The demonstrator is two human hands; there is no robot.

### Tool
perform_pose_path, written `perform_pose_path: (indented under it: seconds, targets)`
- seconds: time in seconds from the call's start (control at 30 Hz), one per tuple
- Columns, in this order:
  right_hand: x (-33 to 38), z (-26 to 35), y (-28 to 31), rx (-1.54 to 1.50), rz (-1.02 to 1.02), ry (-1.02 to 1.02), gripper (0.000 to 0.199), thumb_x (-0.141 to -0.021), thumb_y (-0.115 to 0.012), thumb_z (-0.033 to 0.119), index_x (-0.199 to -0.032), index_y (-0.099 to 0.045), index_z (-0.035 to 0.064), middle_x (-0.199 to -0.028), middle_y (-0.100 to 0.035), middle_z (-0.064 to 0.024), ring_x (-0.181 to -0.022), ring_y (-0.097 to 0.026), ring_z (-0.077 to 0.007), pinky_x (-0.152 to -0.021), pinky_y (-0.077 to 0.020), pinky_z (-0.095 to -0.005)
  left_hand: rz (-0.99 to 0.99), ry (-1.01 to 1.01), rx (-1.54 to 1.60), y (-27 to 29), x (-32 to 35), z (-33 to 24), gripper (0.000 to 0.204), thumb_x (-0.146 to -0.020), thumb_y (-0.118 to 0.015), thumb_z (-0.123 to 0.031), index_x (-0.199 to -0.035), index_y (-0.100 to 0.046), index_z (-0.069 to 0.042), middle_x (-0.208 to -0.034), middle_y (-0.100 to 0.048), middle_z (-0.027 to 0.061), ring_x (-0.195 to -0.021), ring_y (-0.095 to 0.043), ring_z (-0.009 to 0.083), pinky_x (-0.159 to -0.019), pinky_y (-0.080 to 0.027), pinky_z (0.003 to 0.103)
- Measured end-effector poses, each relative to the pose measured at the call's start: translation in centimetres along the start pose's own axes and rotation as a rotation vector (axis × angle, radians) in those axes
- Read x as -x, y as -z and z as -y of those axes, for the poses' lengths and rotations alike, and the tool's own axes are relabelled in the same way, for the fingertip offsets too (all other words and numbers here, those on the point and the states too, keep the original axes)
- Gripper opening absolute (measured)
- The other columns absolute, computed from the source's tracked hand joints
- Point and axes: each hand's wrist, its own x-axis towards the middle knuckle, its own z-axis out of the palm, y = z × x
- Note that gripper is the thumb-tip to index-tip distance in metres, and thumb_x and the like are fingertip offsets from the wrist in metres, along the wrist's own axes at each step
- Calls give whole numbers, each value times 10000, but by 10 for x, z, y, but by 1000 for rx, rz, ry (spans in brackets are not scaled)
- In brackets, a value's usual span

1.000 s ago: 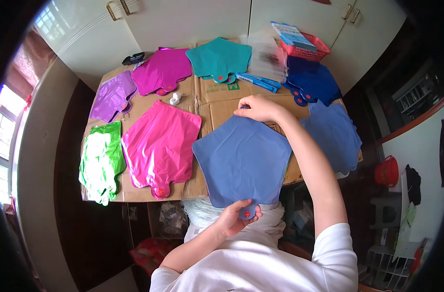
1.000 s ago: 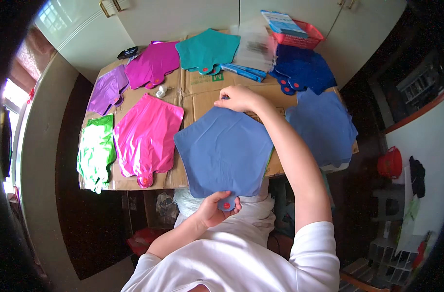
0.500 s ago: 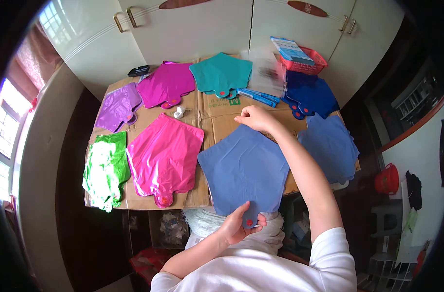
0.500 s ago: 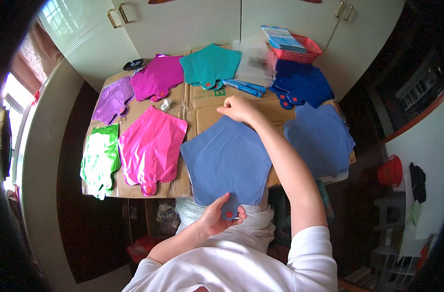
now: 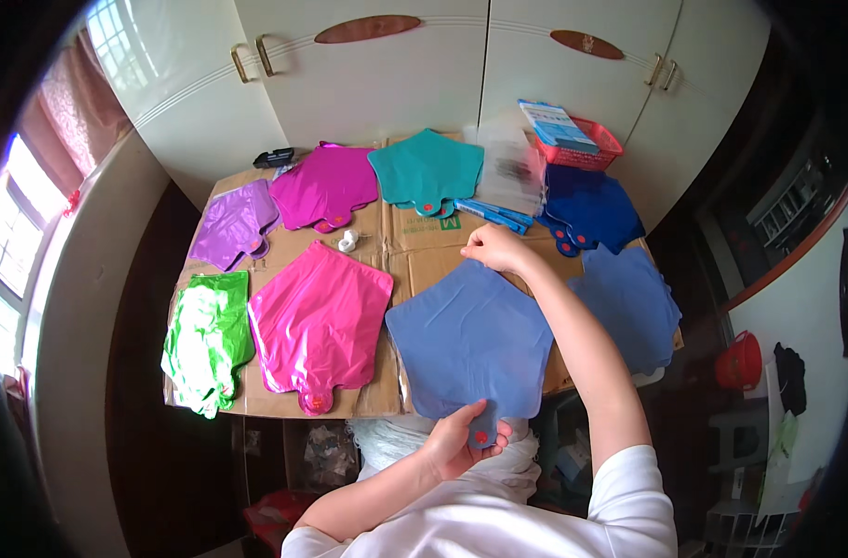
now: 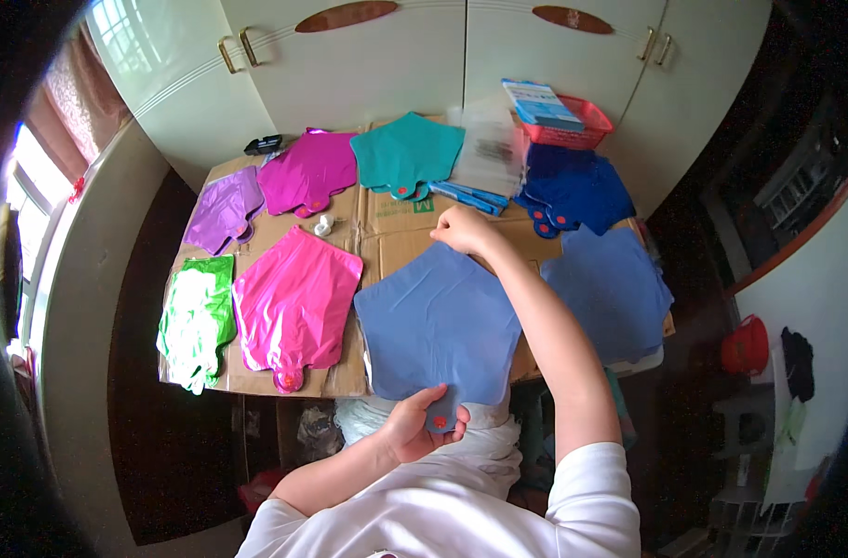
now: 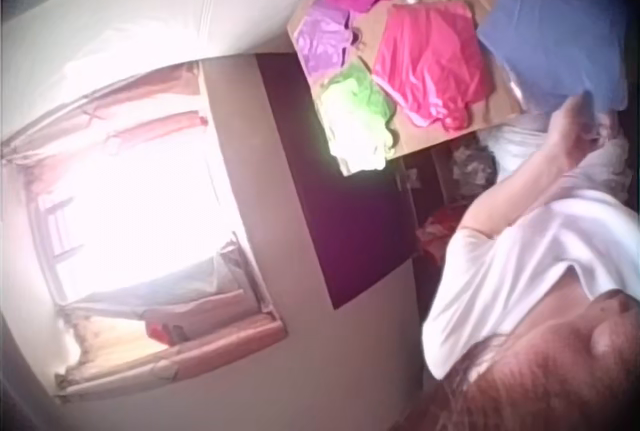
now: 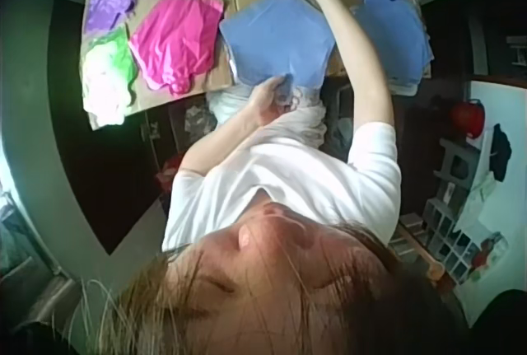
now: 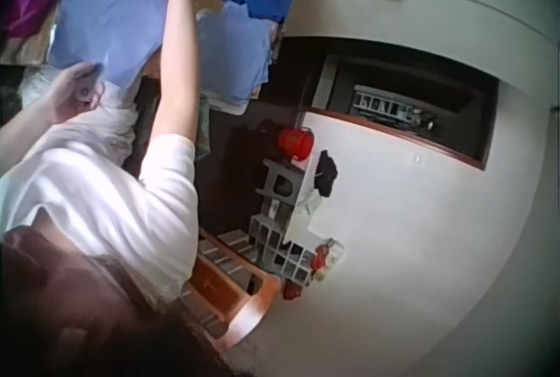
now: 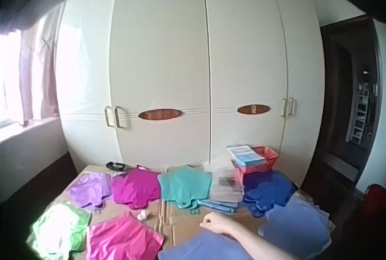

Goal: Folding plastic bibs and placing them into individual retail packages.

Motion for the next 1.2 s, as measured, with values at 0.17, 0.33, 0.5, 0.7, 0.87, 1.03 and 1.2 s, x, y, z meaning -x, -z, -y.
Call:
perform_pose_path:
  seconds: [0.17,0.33,0.5,0.7,0.87,1.03,1.2]
  targets:
    - [-16,-7,5,127,-155,102,227,-794,-664,256,-796,-659,30,-713,-653,-135,-684,-637,-257,-632,-483,-369,35,-10,-77,-8,-8,-26,281,-990,-341,-274,-1022,-483,-34,-798,-619,128,-702,-573,206,-640,-499,315]
    - [-17,1,-1,133,-367,160,217,-802,-651,235,-868,-618,31,-886,-611,-142,-825,-614,-306,-730,-478,-391,-74,-41,-24,-12,-21,-44,263,-982,-354,-277,-963,-462,-37,-743,-599,133,-633,-529,213,-602,-482,319]
    - [9,2,-17,63,-405,364,165,-812,-634,214,-877,-599,66,-926,-561,-130,-865,-582,-339,-758,-471,-428,-86,-32,-37,-12,-28,-57,267,-987,-345,-280,-959,-451,-36,-740,-595,135,-637,-527,204,-579,-480,304]
    - [50,11,-40,190,-394,514,158,-783,-654,171,-894,-606,69,-930,-563,-81,-928,-535,-274,-820,-434,-374,-63,-8,-12,-9,-35,-61,271,-991,-340,-289,-970,-441,-38,-739,-595,133,-631,-528,200,-578,-483,299]
    - [49,5,-50,209,-549,569,171,-748,-652,138,-891,-572,88,-932,-550,-67,-901,-526,-268,-791,-431,-402,-65,-13,-23,-10,-35,-61,291,-995,-330,-296,-983,-455,-35,-755,-607,126,-636,-543,197,-585,-487,298]
    - [50,6,-52,232,-559,569,187,-750,-639,135,-913,-560,90,-943,-542,-68,-903,-523,-268,-789,-428,-403,6,25,-139,-6,-31,-68,280,-989,-363,-241,-1095,-478,-8,-895,-626,127,-751,-609,214,-677,-528,329]
    - [53,3,-52,227,-530,540,197,-760,-633,128,-938,-561,85,-965,-539,-71,-935,-513,-271,-817,-409,-398,-192,-211,-262,-5,-6,-93,303,-913,-501,-98,-1178,-457,41,-1083,-583,156,-965,-613,270,-822,-534,392]
